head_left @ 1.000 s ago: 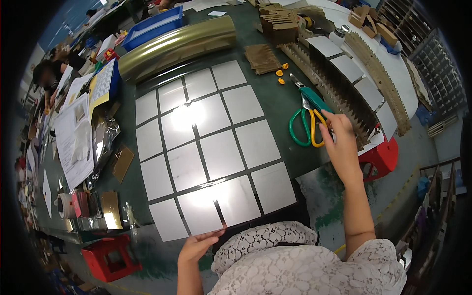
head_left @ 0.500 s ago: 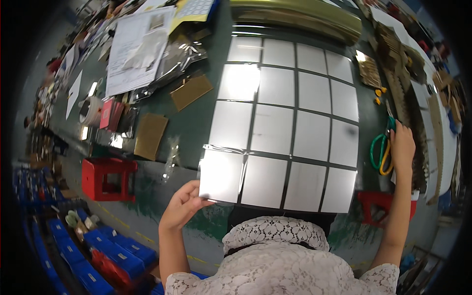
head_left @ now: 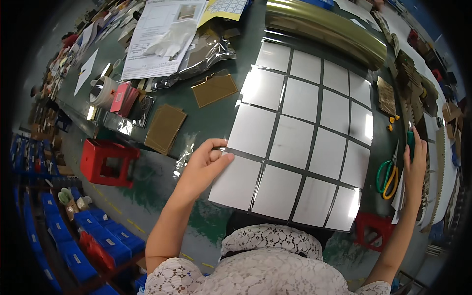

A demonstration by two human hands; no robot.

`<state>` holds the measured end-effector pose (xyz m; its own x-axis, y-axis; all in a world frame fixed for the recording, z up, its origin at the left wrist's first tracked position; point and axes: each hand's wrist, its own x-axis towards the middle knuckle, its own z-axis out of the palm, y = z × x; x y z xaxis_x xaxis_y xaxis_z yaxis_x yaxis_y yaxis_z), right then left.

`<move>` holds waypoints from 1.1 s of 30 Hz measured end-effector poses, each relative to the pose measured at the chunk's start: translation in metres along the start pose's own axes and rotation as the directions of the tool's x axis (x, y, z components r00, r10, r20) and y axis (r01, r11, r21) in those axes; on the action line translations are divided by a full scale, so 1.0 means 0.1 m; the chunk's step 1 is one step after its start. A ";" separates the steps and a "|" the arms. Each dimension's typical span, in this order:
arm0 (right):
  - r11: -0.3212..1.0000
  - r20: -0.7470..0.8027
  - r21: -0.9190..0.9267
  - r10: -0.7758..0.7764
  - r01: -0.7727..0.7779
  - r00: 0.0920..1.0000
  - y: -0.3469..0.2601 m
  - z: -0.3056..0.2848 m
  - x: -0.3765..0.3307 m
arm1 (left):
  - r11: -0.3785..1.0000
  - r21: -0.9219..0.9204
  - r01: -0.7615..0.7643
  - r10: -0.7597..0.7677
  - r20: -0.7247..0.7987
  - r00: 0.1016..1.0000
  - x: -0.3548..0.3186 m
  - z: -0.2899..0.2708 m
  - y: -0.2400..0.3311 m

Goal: The person uses a utility knife to score and separate a grid of white square sheets on a green workbench. They then use scissors to trim the edges of the white squares and a separate stack of gold-colored square sheets. The person handles the materials one at a time, cutting and stacking them on the table.

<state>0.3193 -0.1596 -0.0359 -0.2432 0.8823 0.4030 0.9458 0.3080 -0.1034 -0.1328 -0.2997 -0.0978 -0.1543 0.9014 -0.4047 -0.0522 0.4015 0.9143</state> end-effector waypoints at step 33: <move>0.695 0.457 0.712 -0.567 0.100 0.685 -1.81 0.07 -0.03 | 1.000 0.003 -0.006 0.006 0.071 0.997 0.00 0.01 0.05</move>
<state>0.1472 -0.2157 -0.0244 -0.8013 0.5928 -0.0808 0.4794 0.5554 -0.6794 -0.1325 -0.2972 -0.0932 -0.0844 0.9131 -0.3990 -0.0486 0.3962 0.9169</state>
